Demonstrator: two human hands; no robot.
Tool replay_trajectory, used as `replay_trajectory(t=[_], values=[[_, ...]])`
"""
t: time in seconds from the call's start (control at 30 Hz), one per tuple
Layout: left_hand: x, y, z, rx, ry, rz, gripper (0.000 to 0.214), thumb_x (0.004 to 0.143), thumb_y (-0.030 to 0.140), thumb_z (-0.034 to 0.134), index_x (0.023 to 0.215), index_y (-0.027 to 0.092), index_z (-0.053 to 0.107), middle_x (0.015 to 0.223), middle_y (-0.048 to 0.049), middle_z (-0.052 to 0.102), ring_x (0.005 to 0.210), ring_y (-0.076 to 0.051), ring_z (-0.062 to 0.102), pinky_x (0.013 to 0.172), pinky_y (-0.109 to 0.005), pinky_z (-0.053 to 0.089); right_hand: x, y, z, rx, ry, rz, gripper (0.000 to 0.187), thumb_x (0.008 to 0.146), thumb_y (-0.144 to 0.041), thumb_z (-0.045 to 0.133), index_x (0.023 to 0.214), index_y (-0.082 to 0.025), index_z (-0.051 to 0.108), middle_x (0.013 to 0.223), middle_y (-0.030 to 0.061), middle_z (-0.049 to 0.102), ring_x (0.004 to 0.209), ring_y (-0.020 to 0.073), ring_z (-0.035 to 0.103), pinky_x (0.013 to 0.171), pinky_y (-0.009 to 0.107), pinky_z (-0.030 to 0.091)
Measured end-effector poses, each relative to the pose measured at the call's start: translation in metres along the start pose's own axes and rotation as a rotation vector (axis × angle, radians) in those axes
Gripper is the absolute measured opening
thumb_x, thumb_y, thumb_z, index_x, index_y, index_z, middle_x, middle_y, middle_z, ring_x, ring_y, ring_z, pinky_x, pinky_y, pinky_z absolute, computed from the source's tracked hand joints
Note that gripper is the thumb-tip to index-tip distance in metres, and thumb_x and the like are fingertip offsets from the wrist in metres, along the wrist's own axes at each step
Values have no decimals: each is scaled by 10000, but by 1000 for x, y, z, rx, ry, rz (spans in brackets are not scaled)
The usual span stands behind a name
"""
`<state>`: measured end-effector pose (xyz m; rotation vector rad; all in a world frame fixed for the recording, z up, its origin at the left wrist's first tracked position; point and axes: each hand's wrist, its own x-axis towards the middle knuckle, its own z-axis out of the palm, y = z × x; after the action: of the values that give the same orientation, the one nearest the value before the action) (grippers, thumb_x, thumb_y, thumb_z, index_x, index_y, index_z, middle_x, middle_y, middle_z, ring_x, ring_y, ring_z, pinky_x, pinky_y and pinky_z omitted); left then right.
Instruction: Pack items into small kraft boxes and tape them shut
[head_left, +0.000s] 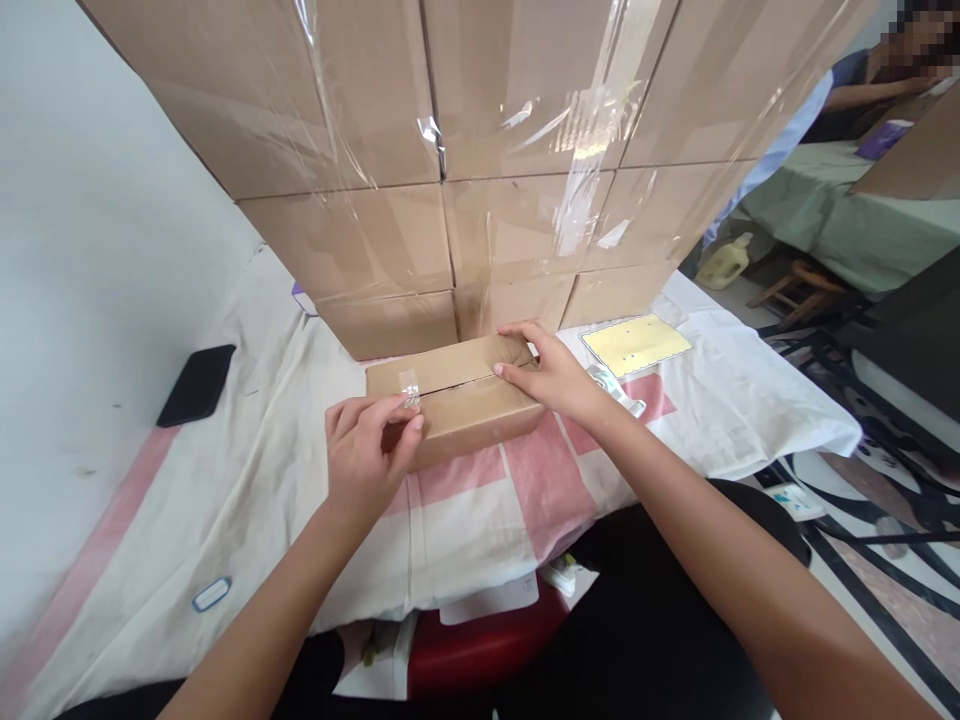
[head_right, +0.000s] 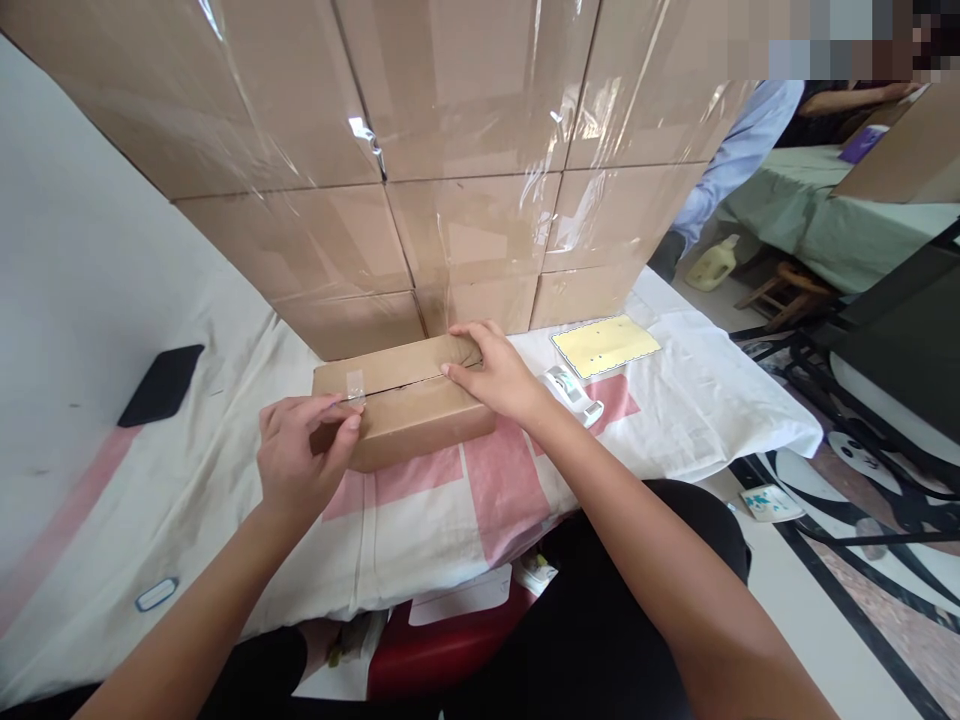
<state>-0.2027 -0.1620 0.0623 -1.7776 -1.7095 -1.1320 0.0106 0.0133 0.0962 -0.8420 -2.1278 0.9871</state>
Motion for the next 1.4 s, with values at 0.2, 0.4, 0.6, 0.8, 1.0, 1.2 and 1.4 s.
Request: replay_trajectory(t=[0.2,0.4,0.6,0.8,1.0,1.2,1.4], values=[[2,1,-2,5,-3,2,330,916,174,658,1213,270,550,952,-45,794,933,-253,691,908,-464,452,0,-2,0,15,20,32,452,846,-352,724,1266,-222,617,1326,105,586,1233,265,583,1011,447,502],[4,-1,-3,26,40,26,383,900,191,672,1243,279,526,900,-34,775,969,-266,688,897,-468,461,-5,-2,1,3,106,-72,489,863,-384,711,1305,-224,577,1331,122,573,1233,282,574,978,466,519],[8,6,-10,-37,37,-73,218,926,199,634,1124,276,585,881,-36,751,915,-249,664,873,-458,461,-17,-8,-2,-94,258,-356,313,933,-301,622,1243,-268,594,1311,122,556,1258,277,561,1021,502,501],[11,28,-23,-161,49,-96,162,969,157,545,1046,264,640,701,28,646,726,-171,617,854,-408,427,-38,-30,6,-243,231,-693,228,917,-217,623,1134,-284,605,1145,98,655,1058,289,634,899,517,523],[8,58,-34,-243,-98,-98,250,980,122,514,1126,272,650,712,39,632,716,-151,608,875,-415,368,-55,-40,27,-175,164,-816,237,941,-219,665,1170,-244,606,1052,70,709,960,230,648,791,411,525],[0,74,-34,-331,-212,-89,343,979,108,508,1233,295,642,738,32,636,730,-159,600,821,-405,371,-65,-44,30,-145,174,-804,139,967,-256,666,1105,-254,650,1009,36,732,908,194,648,760,374,513],[-9,80,-33,-418,-290,-178,381,998,126,491,1313,305,609,759,39,610,729,-146,571,796,-385,377,-70,-49,24,-189,168,-784,51,989,-229,623,987,-238,673,965,37,724,869,184,620,739,369,496]])
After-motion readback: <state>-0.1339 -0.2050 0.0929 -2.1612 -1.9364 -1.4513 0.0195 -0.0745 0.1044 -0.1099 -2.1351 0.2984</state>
